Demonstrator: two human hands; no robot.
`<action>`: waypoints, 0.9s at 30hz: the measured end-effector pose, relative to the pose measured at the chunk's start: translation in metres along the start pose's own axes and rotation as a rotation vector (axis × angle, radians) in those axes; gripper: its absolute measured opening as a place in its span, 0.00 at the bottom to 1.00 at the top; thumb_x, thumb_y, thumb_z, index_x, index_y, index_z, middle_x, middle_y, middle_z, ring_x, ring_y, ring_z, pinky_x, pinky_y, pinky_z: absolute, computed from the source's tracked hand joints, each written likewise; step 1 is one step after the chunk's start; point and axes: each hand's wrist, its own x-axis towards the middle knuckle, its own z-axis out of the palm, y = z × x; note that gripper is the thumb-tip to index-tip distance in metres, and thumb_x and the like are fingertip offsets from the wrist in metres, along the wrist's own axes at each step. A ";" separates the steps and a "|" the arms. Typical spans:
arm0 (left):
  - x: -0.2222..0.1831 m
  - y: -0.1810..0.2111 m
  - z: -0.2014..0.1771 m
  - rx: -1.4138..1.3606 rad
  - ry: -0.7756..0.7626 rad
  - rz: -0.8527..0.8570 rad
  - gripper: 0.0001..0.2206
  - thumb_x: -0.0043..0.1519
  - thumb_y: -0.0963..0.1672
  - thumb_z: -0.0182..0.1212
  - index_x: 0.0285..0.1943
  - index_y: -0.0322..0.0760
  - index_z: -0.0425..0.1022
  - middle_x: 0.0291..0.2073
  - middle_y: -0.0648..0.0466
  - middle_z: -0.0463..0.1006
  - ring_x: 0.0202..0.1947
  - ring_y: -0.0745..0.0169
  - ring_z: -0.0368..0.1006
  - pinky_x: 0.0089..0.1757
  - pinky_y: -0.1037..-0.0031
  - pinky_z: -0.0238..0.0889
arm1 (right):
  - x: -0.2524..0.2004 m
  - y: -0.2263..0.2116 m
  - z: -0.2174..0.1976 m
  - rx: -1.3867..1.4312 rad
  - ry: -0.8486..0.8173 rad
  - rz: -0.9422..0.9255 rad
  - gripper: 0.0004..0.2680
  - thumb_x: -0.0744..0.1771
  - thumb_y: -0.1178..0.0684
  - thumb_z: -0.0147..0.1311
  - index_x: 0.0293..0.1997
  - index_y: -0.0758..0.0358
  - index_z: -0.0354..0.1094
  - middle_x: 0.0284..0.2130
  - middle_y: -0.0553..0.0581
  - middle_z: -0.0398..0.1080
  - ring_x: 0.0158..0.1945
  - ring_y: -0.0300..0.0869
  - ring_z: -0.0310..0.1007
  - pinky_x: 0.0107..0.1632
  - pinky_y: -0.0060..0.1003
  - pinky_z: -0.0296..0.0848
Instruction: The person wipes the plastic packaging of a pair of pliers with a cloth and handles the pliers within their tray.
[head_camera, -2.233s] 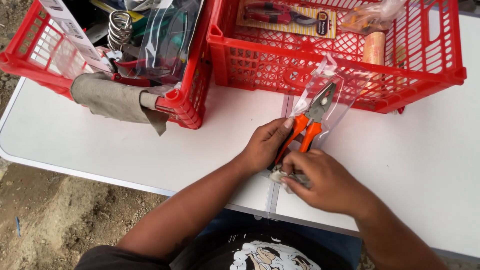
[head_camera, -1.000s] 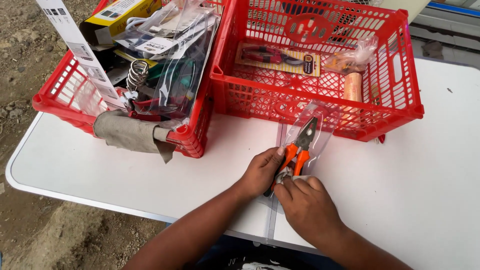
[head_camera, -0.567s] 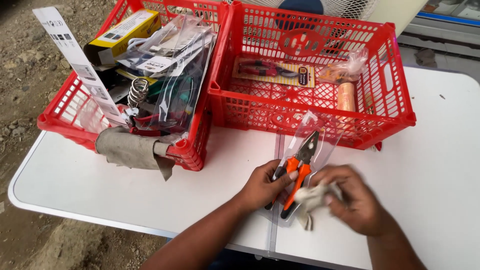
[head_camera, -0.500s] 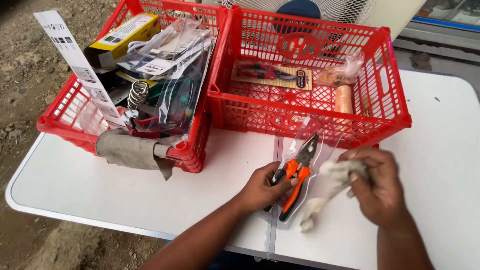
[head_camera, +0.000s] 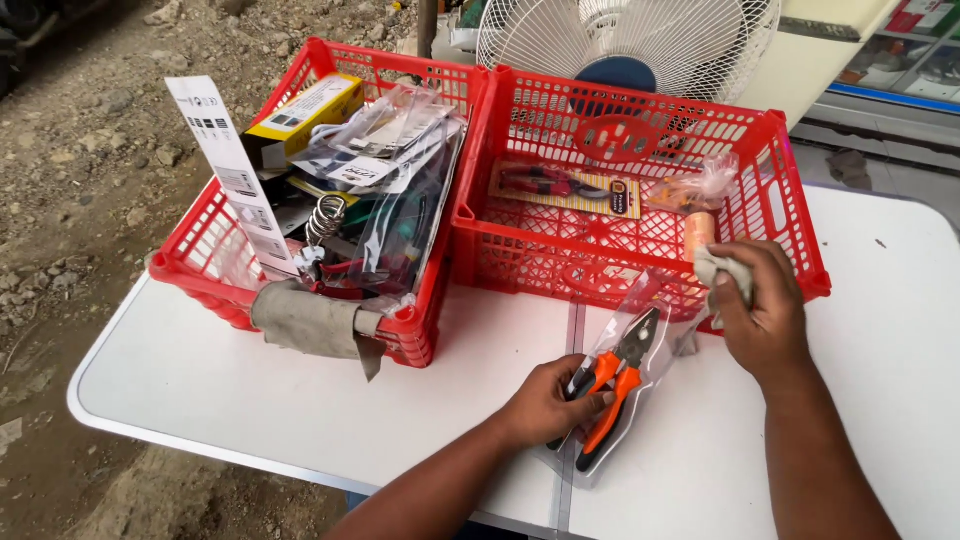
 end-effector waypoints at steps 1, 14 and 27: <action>-0.001 0.001 0.000 0.005 0.004 0.003 0.12 0.64 0.47 0.65 0.47 0.35 0.71 0.26 0.50 0.77 0.22 0.61 0.75 0.28 0.74 0.73 | -0.009 0.004 0.000 0.004 0.004 -0.004 0.10 0.71 0.61 0.47 0.59 0.70 0.68 0.54 0.66 0.66 0.60 0.54 0.67 0.62 0.46 0.67; -0.011 0.015 -0.008 -0.075 -0.151 -0.086 0.16 0.60 0.45 0.68 0.51 0.30 0.72 0.29 0.46 0.78 0.25 0.54 0.78 0.28 0.67 0.77 | -0.088 0.046 0.038 0.503 -0.289 0.278 0.22 0.65 0.32 0.42 0.47 0.63 0.68 0.39 0.54 0.70 0.41 0.43 0.71 0.44 0.38 0.69; -0.015 0.032 0.001 0.694 -0.064 -0.033 0.22 0.63 0.55 0.52 0.56 0.37 0.69 0.40 0.46 0.80 0.37 0.54 0.74 0.39 0.65 0.65 | -0.091 0.007 0.059 0.902 -0.521 0.915 0.17 0.61 0.66 0.61 0.55 0.74 0.74 0.44 0.67 0.80 0.48 0.55 0.79 0.52 0.46 0.77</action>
